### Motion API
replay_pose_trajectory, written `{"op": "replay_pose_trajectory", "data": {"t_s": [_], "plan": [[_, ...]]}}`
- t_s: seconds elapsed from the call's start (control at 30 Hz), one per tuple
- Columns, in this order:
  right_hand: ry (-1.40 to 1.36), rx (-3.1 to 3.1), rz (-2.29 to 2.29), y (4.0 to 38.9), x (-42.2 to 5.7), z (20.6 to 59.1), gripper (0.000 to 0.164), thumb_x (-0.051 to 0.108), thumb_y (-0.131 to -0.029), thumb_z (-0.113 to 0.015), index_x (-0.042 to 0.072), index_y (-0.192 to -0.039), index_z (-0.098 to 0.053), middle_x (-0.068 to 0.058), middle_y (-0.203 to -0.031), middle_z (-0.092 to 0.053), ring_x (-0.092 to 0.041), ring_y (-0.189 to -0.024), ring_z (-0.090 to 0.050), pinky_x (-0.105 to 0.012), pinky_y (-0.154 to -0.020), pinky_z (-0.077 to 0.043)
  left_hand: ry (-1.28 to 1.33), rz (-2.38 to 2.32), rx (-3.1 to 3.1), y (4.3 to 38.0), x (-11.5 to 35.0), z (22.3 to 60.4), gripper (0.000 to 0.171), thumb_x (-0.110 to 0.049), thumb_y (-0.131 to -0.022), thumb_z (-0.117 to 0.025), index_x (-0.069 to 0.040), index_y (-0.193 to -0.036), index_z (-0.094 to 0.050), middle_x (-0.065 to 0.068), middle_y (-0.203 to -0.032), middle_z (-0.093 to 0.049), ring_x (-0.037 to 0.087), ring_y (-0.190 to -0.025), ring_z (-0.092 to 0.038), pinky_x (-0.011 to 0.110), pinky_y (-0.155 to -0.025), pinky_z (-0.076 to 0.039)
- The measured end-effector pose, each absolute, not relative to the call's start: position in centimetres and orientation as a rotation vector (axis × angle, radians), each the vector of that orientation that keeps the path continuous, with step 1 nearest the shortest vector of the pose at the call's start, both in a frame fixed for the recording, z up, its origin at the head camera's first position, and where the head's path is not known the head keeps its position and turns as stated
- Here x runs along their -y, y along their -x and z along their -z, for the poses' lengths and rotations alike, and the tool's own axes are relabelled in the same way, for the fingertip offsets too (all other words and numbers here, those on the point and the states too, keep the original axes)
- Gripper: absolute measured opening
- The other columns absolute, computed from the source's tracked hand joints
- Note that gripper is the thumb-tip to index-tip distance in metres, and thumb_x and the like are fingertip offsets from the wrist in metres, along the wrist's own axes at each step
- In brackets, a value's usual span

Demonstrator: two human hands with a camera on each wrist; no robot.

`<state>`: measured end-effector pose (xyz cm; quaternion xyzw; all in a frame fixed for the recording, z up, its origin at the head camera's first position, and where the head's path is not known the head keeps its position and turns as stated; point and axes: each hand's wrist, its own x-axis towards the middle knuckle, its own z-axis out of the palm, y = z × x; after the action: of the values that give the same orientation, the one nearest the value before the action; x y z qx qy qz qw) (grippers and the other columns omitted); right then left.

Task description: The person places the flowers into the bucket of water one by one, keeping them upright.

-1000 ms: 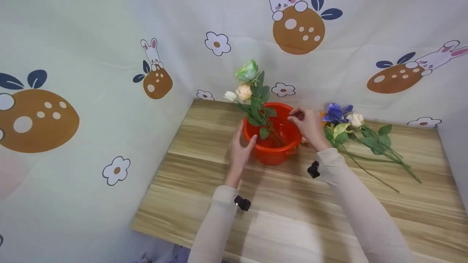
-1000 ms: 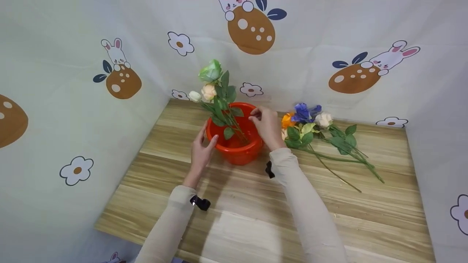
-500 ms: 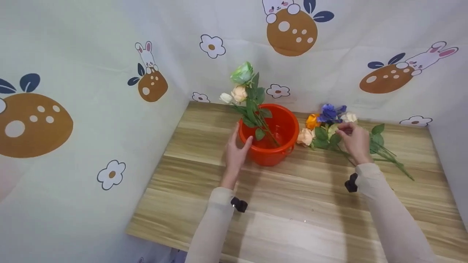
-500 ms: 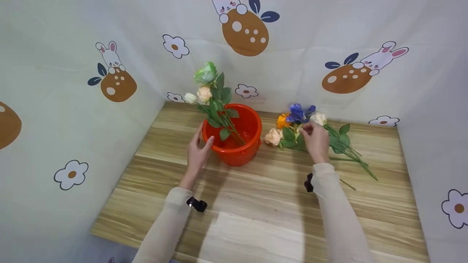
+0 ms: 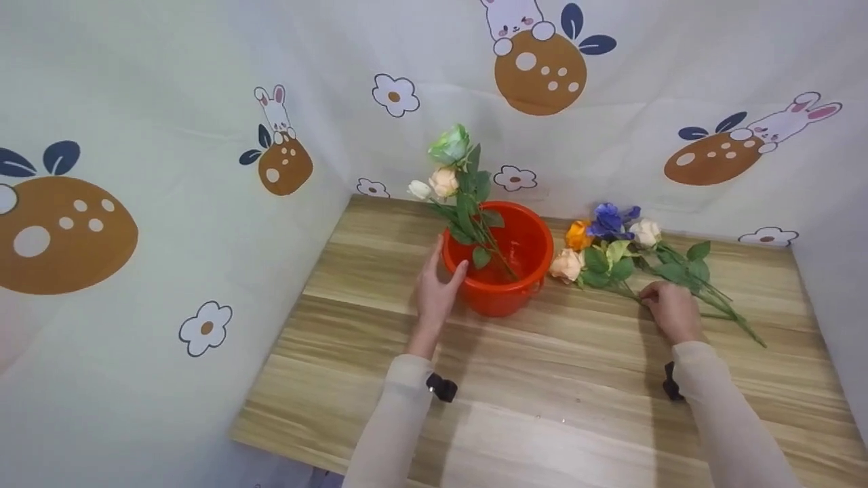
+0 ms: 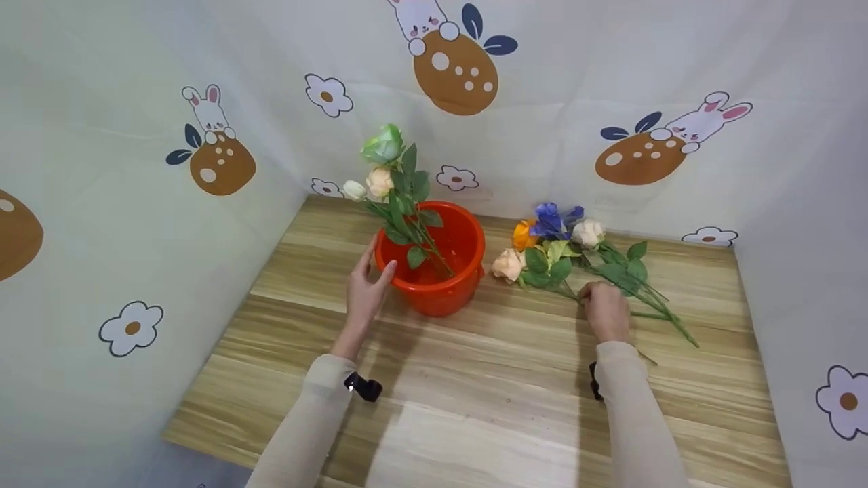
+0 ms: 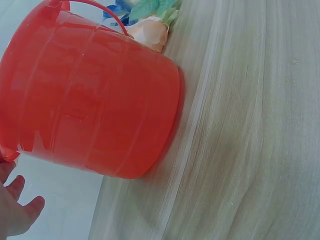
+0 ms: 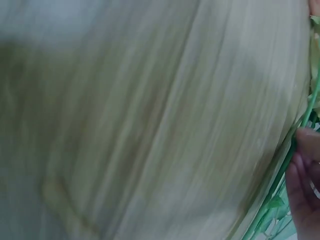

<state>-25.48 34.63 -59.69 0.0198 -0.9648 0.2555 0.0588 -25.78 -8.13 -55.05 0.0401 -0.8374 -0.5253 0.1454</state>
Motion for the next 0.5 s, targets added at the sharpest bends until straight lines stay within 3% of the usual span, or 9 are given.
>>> {"op": "replay_pose_trajectory", "data": {"t_s": [0.27, 0.5], "plan": [[-0.152, 2.964, -0.702, 25.4, -35.0, 59.4, 0.015, 0.001, -0.092, -0.059, -0.003, -0.097, -0.073, -0.029, -0.099, -0.071, -0.049, -0.092, -0.065, -0.062, -0.078, -0.053, -0.055, 1.496, 2.362, 25.8, 8.1, 55.0, 0.068, -0.037, -0.091, -0.070, -0.016, -0.151, -0.045, 0.008, -0.154, -0.048, 0.026, -0.144, -0.044, 0.044, -0.122, -0.034], [-0.153, 2.929, -0.726, 25.5, -35.0, 58.1, 0.012, 0.005, -0.090, -0.065, -0.003, -0.096, -0.071, -0.027, -0.093, -0.071, -0.045, -0.085, -0.067, -0.059, -0.075, -0.053, -0.070, 1.478, 2.372, 25.8, 8.1, 54.9, 0.068, -0.038, -0.091, -0.070, -0.015, -0.151, -0.045, 0.009, -0.154, -0.047, 0.030, -0.143, -0.044, 0.046, -0.121, -0.034]]}}
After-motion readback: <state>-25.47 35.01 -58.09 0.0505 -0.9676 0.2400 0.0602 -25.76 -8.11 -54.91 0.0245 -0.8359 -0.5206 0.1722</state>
